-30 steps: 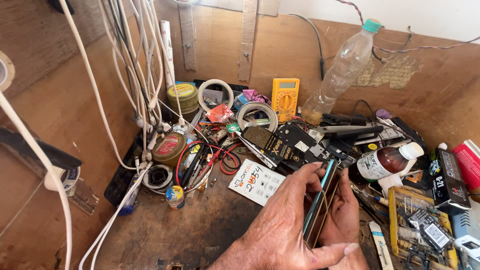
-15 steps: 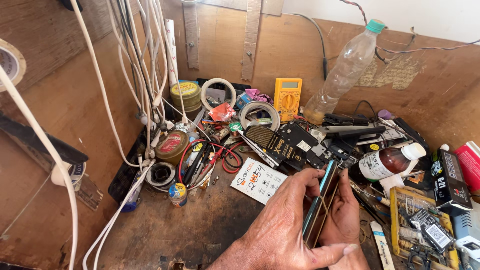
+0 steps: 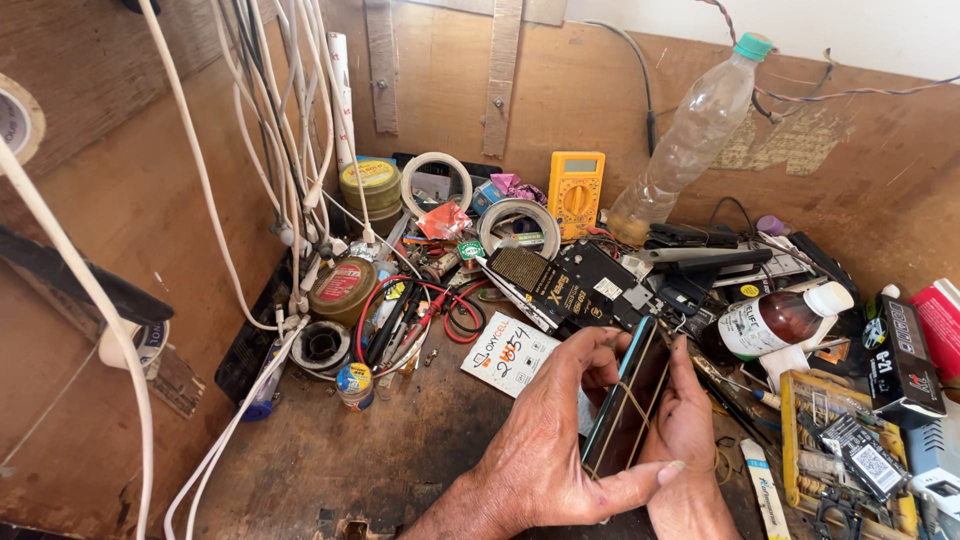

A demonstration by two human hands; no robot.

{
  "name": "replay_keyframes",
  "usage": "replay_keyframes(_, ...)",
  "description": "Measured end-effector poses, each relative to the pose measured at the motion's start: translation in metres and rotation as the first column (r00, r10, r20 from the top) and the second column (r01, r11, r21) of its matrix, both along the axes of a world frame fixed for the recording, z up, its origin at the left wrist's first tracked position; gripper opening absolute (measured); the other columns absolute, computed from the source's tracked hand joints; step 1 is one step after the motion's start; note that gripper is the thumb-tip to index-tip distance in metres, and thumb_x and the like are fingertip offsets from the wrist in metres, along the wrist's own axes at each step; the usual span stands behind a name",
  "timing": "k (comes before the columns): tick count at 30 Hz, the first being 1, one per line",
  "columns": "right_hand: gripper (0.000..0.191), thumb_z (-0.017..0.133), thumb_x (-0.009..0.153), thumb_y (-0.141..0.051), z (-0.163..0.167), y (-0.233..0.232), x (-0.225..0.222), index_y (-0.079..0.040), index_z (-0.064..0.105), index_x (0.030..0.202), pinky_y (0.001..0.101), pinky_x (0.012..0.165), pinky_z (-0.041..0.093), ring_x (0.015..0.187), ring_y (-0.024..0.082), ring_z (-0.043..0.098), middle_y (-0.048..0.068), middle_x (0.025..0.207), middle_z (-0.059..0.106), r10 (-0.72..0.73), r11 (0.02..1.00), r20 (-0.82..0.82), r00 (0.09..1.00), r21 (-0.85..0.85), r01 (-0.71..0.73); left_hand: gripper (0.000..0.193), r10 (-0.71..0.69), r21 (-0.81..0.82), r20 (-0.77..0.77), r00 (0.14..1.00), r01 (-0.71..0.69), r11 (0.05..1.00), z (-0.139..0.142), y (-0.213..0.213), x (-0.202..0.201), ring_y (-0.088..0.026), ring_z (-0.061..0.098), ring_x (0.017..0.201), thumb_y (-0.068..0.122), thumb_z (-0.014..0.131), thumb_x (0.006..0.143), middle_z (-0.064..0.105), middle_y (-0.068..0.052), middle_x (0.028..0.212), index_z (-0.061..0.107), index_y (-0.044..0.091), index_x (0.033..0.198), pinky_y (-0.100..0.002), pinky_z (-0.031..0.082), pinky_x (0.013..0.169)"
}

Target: The person retrieves a smartphone from a cluttered workbench, retrieves several rubber bands from a nearby shelf, and wraps them around the phone to secure it. The person repeatedly adjusts the bands and inspects the phone from multiple angles.

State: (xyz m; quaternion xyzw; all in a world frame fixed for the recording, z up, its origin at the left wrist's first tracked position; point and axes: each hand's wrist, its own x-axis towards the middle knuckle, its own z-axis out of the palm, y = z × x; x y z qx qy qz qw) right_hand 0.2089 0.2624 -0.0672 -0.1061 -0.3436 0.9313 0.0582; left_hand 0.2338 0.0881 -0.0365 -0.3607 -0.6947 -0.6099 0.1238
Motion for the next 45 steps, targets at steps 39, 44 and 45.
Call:
replay_keyframes(39, 0.046, 0.045, 0.114, -0.042, -0.012, 0.009, 0.001, -0.002, 0.067, 0.109, 0.0333, 0.090, 0.054, 0.109, 0.027, 0.057, 0.008, 0.094, 0.069, 0.161, 0.883, -0.378, 0.912, -0.357, -0.304, 0.112, 0.136, -0.024, -0.179, 0.975, -0.142, 0.990, -0.009, 0.009, 0.032, -0.033, 0.060, 0.138, 0.056, 0.093, 0.075, 0.057, -0.023, 0.143, 0.036, -0.006, 0.149, -0.043, 0.049, 0.122)
replay_keyframes(44, 0.047, 0.046, 0.115, -0.046, -0.021, 0.017, -0.005, -0.007, 0.072, 0.115, 0.0394, 0.083, 0.053, 0.089, 0.024, 0.064, 0.009, 0.096, 0.072, 0.161, 0.948, -0.278, 0.947, -0.224, -0.227, 0.110, -0.049, -0.007, 0.034, 0.998, 0.049, 0.999, 0.008, -0.002, 0.011, -0.028, 0.064, 0.115, 0.056, 0.081, 0.075, 0.062, -0.017, 0.125, 0.036, -0.004, 0.155, -0.041, 0.054, 0.103)
replay_keyframes(45, 0.047, 0.046, 0.115, -0.048, -0.022, 0.017, -0.006, -0.009, 0.073, 0.116, 0.0388, 0.081, 0.052, 0.089, 0.025, 0.066, 0.010, 0.094, 0.071, 0.161, 0.954, -0.252, 0.954, -0.210, -0.216, 0.109, -0.076, -0.022, 0.073, 0.994, 0.078, 0.997, 0.009, -0.002, 0.008, -0.027, 0.065, 0.112, 0.056, 0.080, 0.074, 0.063, -0.015, 0.122, 0.037, -0.003, 0.155, -0.039, 0.055, 0.100)
